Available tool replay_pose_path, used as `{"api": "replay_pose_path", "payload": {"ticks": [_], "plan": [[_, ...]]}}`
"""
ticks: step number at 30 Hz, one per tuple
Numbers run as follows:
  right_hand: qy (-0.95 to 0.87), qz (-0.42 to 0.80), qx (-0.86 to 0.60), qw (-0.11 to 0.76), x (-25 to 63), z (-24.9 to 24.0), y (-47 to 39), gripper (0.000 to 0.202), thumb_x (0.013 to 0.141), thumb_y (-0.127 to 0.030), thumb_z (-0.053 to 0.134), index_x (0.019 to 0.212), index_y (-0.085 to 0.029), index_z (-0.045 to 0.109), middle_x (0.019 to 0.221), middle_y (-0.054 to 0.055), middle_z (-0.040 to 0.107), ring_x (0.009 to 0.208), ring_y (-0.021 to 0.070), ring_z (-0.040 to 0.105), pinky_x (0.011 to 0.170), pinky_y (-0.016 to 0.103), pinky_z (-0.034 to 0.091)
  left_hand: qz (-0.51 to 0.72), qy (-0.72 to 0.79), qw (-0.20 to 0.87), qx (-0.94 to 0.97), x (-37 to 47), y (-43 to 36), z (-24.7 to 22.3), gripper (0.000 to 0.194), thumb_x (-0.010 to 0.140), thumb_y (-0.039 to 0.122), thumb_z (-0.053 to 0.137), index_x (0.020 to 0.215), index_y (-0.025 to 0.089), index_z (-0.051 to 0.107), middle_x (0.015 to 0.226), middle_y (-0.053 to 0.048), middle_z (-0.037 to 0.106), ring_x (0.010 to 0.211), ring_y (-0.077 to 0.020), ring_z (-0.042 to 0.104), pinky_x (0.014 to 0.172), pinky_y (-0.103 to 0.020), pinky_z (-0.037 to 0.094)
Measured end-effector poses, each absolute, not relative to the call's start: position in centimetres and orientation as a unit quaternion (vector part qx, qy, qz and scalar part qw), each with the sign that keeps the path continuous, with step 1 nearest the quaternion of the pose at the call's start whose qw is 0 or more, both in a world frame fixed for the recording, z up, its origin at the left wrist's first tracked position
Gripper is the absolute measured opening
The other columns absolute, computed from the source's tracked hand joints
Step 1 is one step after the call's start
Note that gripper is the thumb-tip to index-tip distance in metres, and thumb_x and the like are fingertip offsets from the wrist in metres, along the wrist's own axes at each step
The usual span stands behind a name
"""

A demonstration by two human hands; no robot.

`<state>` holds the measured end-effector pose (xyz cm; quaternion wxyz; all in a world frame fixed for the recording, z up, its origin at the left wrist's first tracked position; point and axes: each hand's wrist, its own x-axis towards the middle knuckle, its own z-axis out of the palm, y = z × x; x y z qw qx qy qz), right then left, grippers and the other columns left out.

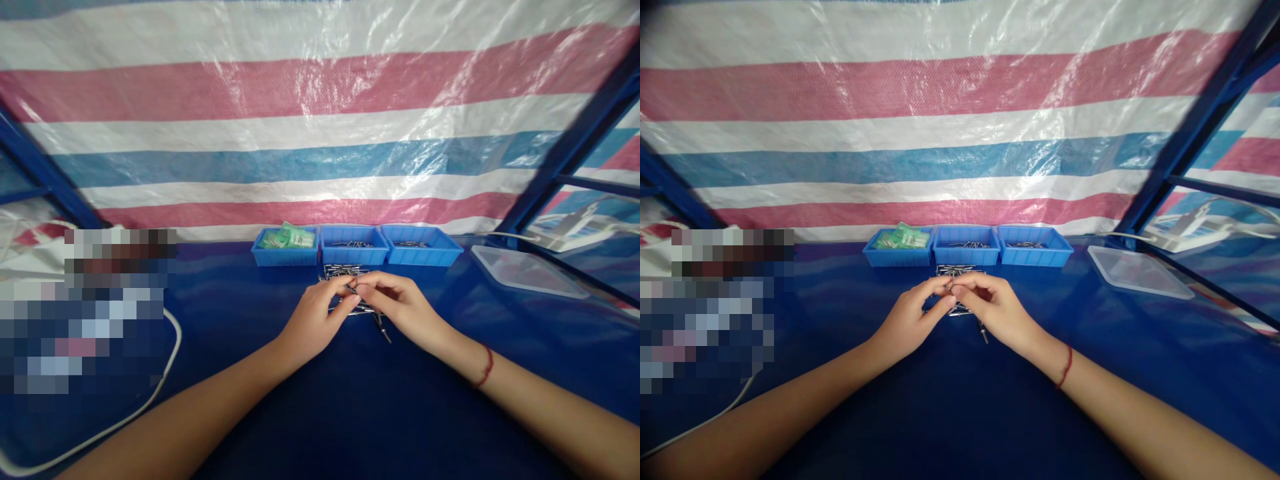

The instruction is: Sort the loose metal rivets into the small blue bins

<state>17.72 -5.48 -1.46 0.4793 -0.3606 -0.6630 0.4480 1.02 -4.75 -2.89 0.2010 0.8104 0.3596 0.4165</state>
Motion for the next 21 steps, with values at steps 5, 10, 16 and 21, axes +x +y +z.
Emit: {"api": "replay_pose_path", "payload": {"ticks": [5,10,16,21], "plan": [[-0.666,0.423,-0.388,0.477,17.77,-1.29,-5.46,0.019,0.078,-0.036,0.062,0.078,-0.017,0.066,0.076,0.002,0.066,0.070,0.0128,0.059,0.067,0.026,0.048,0.390,0.387,0.218,0.807,1.15,-4.81,-2.32,0.013,0.087,0.023,0.051,0.085,0.018,0.063,0.085,-0.002,0.069,0.079,-0.0162,0.063,0.074,-0.026,0.045],[-0.660,0.428,-0.382,0.485,17.64,-1.36,-5.46,0.019,0.076,-0.037,0.064,0.078,-0.018,0.065,0.073,0.000,0.064,0.066,0.0114,0.058,0.063,0.026,0.048,0.400,0.372,0.211,0.811,1.23,-5.03,-2.12,0.016,0.089,0.025,0.048,0.081,0.017,0.061,0.078,-0.001,0.065,0.072,-0.0141,0.060,0.070,-0.025,0.044],[-0.627,0.451,-0.375,0.513,17.46,-1.47,-5.55,0.021,0.073,-0.038,0.067,0.081,-0.019,0.063,0.070,-0.001,0.062,0.061,0.0100,0.056,0.056,0.024,0.046,0.391,0.346,0.201,0.829,1.09,-5.22,-2.16,0.015,0.089,0.021,0.047,0.079,0.017,0.057,0.075,0.000,0.060,0.071,-0.0127,0.057,0.069,-0.024,0.043],[-0.610,0.467,-0.365,0.526,17.51,-1.35,-5.67,0.019,0.073,-0.036,0.068,0.077,-0.018,0.062,0.067,-0.002,0.061,0.058,0.0084,0.054,0.055,0.022,0.045,0.399,0.337,0.215,0.825,1.12,-5.30,-2.21,0.009,0.088,0.022,0.050,0.086,0.017,0.057,0.081,-0.001,0.062,0.076,-0.0128,0.058,0.073,-0.024,0.043]]}}
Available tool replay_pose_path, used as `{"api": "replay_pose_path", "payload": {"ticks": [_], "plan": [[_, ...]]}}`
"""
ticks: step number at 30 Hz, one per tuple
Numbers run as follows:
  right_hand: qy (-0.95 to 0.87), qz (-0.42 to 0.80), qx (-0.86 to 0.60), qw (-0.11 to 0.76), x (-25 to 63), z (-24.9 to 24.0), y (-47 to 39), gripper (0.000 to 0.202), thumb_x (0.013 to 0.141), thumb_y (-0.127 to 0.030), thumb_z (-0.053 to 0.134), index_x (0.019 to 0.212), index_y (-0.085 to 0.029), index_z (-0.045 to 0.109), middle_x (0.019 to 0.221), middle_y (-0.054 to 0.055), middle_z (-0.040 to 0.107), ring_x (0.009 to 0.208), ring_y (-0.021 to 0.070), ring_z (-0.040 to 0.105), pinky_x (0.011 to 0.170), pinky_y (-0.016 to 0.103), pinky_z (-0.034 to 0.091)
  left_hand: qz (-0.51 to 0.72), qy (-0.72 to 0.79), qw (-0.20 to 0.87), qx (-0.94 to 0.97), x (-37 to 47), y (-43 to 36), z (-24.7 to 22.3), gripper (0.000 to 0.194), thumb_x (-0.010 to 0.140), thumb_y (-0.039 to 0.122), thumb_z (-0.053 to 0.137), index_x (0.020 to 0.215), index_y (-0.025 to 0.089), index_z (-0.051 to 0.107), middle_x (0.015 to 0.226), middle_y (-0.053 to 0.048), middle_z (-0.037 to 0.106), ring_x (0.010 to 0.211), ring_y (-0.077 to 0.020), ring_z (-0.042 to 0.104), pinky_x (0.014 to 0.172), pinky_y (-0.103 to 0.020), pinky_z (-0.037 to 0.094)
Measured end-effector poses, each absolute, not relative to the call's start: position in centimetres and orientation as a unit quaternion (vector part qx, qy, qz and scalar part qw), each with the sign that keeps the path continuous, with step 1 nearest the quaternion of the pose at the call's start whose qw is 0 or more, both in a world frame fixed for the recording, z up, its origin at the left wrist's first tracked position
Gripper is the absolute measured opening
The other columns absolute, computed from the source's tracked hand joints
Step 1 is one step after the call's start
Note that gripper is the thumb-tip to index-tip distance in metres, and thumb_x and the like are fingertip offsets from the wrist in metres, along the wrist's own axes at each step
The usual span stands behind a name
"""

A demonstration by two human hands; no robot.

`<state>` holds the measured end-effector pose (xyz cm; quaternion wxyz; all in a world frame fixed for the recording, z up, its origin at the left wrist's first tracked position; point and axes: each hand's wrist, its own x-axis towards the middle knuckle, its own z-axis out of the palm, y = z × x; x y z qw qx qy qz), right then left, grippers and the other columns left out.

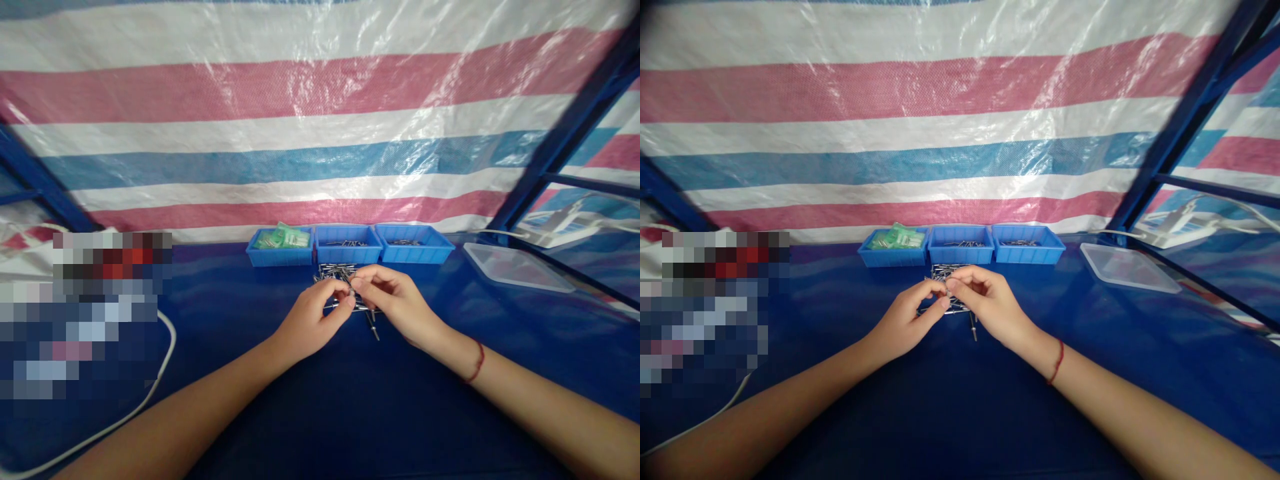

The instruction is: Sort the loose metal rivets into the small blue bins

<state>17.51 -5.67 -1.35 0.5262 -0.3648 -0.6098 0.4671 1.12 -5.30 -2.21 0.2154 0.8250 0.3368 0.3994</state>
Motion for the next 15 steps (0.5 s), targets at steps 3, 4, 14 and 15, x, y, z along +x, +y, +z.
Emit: {"api": "replay_pose_path", "payload": {"ticks": [3,4,14,15], "plan": [[-0.609,0.481,-0.357,0.521,17.45,-1.30,-5.74,0.019,0.073,-0.036,0.068,0.076,-0.019,0.063,0.069,-0.001,0.063,0.062,0.0096,0.056,0.058,0.024,0.046,0.406,0.331,0.237,0.818,1.15,-5.24,-2.39,0.012,0.088,0.024,0.050,0.095,0.017,0.057,0.088,-0.001,0.064,0.081,-0.0128,0.059,0.076,-0.023,0.043],[-0.609,0.480,-0.358,0.520,17.42,-1.30,-5.75,0.019,0.072,-0.036,0.069,0.076,-0.019,0.063,0.070,-0.001,0.063,0.063,0.0102,0.057,0.059,0.024,0.046,0.408,0.333,0.240,0.816,1.15,-5.20,-2.46,0.013,0.089,0.025,0.049,0.095,0.017,0.057,0.088,-0.001,0.064,0.081,-0.0127,0.058,0.076,-0.023,0.043],[-0.618,0.452,-0.363,0.531,17.42,-1.24,-5.72,0.018,0.071,-0.035,0.070,0.075,-0.019,0.063,0.068,-0.001,0.062,0.062,0.0101,0.056,0.059,0.024,0.047,0.411,0.341,0.230,0.813,1.15,-5.05,-2.50,0.011,0.088,0.024,0.049,0.089,0.018,0.057,0.084,-0.001,0.064,0.076,-0.0129,0.058,0.074,-0.025,0.045],[-0.621,0.448,-0.364,0.530,17.46,-1.23,-5.69,0.018,0.071,-0.035,0.070,0.075,-0.019,0.063,0.068,-0.001,0.062,0.061,0.0099,0.056,0.059,0.024,0.047,0.414,0.342,0.230,0.811,1.16,-5.08,-2.50,0.010,0.088,0.024,0.050,0.088,0.018,0.057,0.083,-0.001,0.064,0.076,-0.0129,0.058,0.074,-0.025,0.045]]}}
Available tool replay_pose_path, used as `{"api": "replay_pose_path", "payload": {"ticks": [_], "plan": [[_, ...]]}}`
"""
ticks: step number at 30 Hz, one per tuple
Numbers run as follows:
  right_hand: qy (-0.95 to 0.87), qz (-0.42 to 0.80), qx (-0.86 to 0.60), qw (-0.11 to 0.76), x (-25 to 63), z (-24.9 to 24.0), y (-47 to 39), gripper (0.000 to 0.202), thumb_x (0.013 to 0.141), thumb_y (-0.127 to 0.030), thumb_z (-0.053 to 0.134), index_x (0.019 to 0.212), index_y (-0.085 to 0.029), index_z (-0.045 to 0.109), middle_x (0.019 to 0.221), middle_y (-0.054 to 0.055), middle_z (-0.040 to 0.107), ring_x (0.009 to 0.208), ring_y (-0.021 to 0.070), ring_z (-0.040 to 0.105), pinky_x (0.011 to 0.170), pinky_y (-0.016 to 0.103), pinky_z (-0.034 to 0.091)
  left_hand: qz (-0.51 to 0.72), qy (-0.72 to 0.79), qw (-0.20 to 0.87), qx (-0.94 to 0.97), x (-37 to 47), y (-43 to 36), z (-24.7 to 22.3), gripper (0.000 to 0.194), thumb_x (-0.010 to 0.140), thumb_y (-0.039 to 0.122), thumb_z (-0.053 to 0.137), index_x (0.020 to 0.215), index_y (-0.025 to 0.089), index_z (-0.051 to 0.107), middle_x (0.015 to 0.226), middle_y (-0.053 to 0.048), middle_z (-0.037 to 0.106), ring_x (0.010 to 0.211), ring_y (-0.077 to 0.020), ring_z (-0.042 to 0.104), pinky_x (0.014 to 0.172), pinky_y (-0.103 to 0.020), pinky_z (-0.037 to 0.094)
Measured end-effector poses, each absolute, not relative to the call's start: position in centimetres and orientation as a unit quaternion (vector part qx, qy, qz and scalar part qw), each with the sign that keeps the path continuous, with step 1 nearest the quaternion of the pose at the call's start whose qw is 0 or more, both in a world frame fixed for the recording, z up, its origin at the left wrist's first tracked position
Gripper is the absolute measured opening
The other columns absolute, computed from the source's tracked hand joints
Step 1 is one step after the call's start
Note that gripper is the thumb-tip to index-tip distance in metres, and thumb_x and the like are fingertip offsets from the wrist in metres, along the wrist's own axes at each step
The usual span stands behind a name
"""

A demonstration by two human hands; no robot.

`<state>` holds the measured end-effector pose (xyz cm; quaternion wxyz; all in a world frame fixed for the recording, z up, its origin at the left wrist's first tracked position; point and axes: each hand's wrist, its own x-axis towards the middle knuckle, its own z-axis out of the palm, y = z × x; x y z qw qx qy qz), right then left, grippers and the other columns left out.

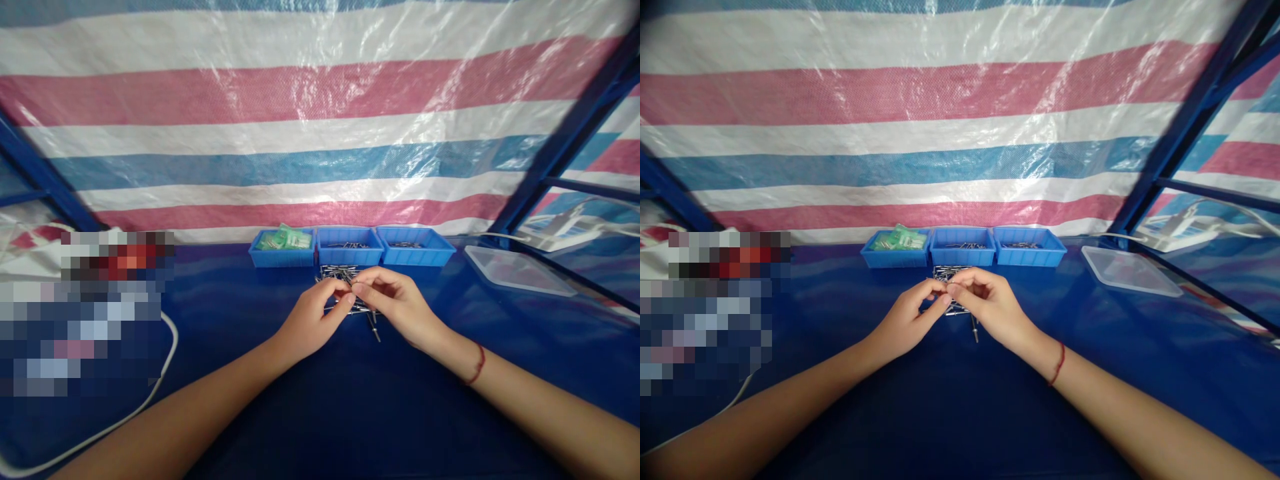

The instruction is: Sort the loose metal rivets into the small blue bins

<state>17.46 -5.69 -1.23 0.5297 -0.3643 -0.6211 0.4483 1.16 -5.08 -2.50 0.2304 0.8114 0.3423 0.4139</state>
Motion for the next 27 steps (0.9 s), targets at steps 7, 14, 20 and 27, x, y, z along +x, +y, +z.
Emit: {"api": "replay_pose_path", "payload": {"ticks": [7,14,20,27], "plan": [[-0.631,0.418,-0.388,0.526,17.7,-1.2,-5.4,0.021,0.071,-0.038,0.069,0.074,-0.019,0.062,0.069,-0.001,0.061,0.062,0.0106,0.055,0.057,0.024,0.046,0.437,0.353,0.224,0.796,1.2,-5.2,-2.5,0.003,0.083,0.021,0.054,0.082,0.018,0.054,0.079,0.000,0.061,0.073,-0.0123,0.056,0.070,-0.024,0.045],[-0.673,0.427,-0.375,0.473,17.9,-1.2,-5.3,0.019,0.074,-0.036,0.067,0.072,-0.017,0.064,0.068,0.000,0.060,0.061,0.0103,0.052,0.059,0.025,0.043,0.481,0.367,0.195,0.772,0.9,-5.3,-2.2,0.004,0.085,0.021,0.052,0.086,0.018,0.054,0.082,-0.001,0.061,0.077,-0.0129,0.057,0.074,-0.026,0.045],[-0.606,0.460,-0.408,0.504,18.2,-1.3,-4.7,0.025,0.073,-0.041,0.066,0.077,-0.017,0.066,0.057,-0.004,0.053,0.051,0.0081,0.044,0.050,0.023,0.036,0.493,0.377,0.146,0.771,1.0,-5.1,-2.7,0.019,0.085,0.023,0.053,0.103,0.019,0.048,0.090,-0.003,0.061,0.092,-0.0171,0.058,0.090,-0.036,0.040],[-0.358,0.486,-0.464,0.648,22.6,-0.8,-1.2,0.024,0.064,-0.036,0.073,0.074,-0.019,0.058,0.051,-0.008,0.041,0.042,0.0053,0.034,0.042,0.022,0.033,0.398,0.384,0.146,0.820,1.0,-5.1,-2.8,0.014,0.085,0.019,0.051,0.097,0.021,0.057,0.092,-0.003,0.064,0.092,-0.0190,0.058,0.085,-0.038,0.042]]}}
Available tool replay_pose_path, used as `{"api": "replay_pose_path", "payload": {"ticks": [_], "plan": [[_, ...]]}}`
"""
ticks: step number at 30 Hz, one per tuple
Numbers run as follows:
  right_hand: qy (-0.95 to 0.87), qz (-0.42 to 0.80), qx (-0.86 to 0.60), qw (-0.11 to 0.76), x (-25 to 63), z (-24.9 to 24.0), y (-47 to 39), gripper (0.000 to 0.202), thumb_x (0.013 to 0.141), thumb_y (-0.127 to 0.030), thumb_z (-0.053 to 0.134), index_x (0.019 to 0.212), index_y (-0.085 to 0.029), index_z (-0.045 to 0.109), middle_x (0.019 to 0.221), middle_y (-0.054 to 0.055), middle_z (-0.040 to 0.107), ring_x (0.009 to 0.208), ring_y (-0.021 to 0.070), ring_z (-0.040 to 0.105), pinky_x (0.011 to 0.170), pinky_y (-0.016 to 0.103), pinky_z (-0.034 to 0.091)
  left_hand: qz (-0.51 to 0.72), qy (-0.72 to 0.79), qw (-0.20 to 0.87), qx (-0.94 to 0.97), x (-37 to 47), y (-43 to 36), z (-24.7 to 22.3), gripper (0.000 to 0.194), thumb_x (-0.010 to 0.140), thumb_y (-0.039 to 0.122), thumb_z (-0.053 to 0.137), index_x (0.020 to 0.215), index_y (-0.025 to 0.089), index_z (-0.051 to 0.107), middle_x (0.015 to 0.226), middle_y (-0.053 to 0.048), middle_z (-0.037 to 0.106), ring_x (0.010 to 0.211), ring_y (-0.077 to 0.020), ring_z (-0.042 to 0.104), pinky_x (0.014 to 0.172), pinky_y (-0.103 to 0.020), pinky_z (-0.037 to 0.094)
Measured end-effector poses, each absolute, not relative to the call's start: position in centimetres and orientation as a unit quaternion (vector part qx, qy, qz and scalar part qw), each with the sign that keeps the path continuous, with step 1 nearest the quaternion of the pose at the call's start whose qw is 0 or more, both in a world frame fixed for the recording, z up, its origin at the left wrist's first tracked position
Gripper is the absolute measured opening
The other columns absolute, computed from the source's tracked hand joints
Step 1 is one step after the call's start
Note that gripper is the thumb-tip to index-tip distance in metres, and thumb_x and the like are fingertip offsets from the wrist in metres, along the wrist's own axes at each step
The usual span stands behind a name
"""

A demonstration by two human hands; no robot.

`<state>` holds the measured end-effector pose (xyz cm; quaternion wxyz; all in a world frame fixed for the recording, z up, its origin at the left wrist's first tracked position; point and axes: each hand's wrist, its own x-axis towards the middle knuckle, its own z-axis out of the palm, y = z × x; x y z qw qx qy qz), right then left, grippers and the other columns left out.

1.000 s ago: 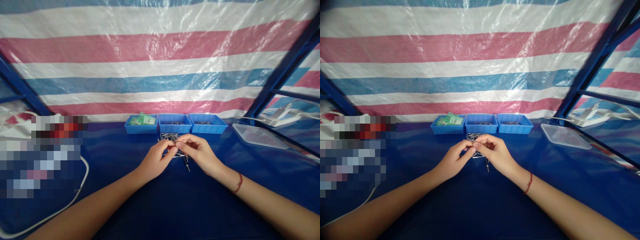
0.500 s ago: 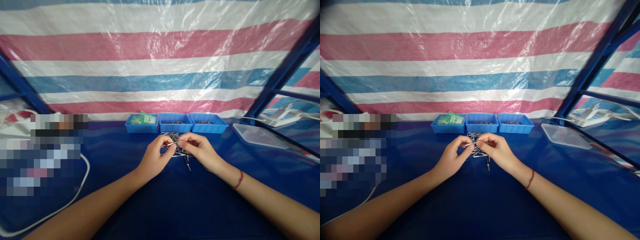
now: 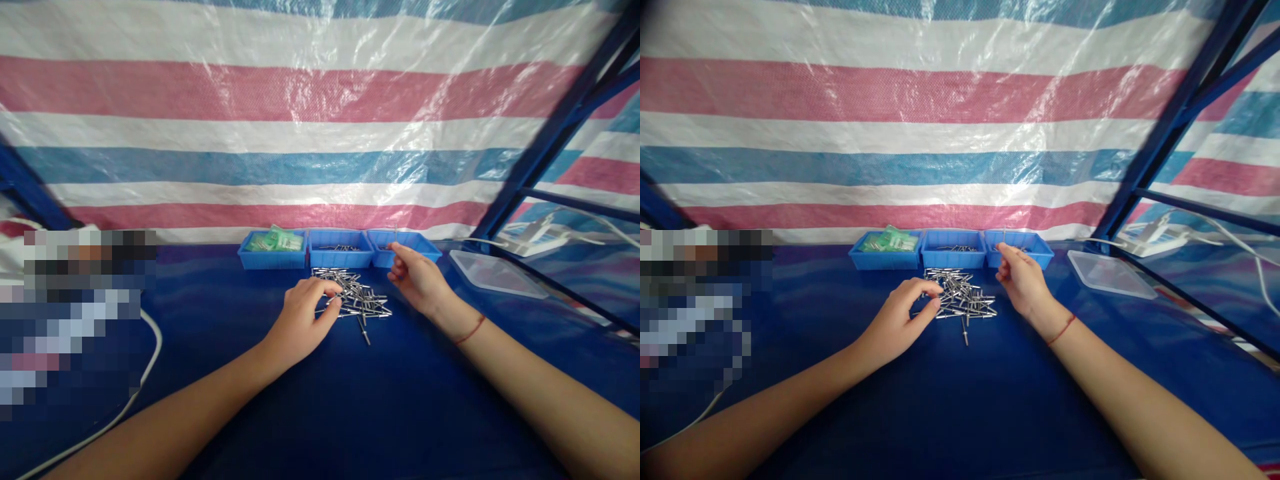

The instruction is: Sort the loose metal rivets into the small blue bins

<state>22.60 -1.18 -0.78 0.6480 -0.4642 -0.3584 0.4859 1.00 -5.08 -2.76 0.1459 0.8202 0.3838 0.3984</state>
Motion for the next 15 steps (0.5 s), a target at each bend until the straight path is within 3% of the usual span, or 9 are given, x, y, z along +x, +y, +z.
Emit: {"api": "replay_pose_path", "payload": {"ticks": [3,8,15], "plan": [[-0.338,0.485,-0.475,0.652,23.9,-0.6,-0.5,0.024,0.069,-0.040,0.068,0.078,-0.020,0.058,0.051,-0.008,0.040,0.040,0.0061,0.034,0.042,0.022,0.034,0.333,0.348,0.126,0.867,1.0,-5.4,-2.6,0.016,0.085,0.018,0.051,0.094,0.023,0.063,0.096,-0.004,0.064,0.096,-0.0200,0.056,0.086,-0.039,0.042],[-0.311,0.531,-0.465,0.637,23.3,-0.3,-1.1,0.018,0.077,-0.036,0.056,0.078,-0.019,0.061,0.051,-0.006,0.041,0.041,0.0067,0.035,0.042,0.022,0.034,0.245,0.255,0.085,0.932,1.0,-6.0,-2.3,0.035,0.089,0.025,0.046,0.123,0.029,0.053,0.128,-0.006,0.054,0.121,-0.0246,0.044,0.096,-0.045,0.036],[-0.315,0.589,-0.439,0.601,21.2,-0.4,-2.5,0.019,0.077,-0.032,0.057,0.071,-0.016,0.062,0.052,-0.005,0.043,0.043,0.0061,0.035,0.044,0.022,0.031,0.223,0.235,0.062,0.944,0.9,-6.2,-2.3,0.020,0.088,0.030,0.051,0.099,0.028,0.068,0.125,-0.004,0.056,0.123,-0.0261,0.042,0.097,-0.044,0.035]]}}
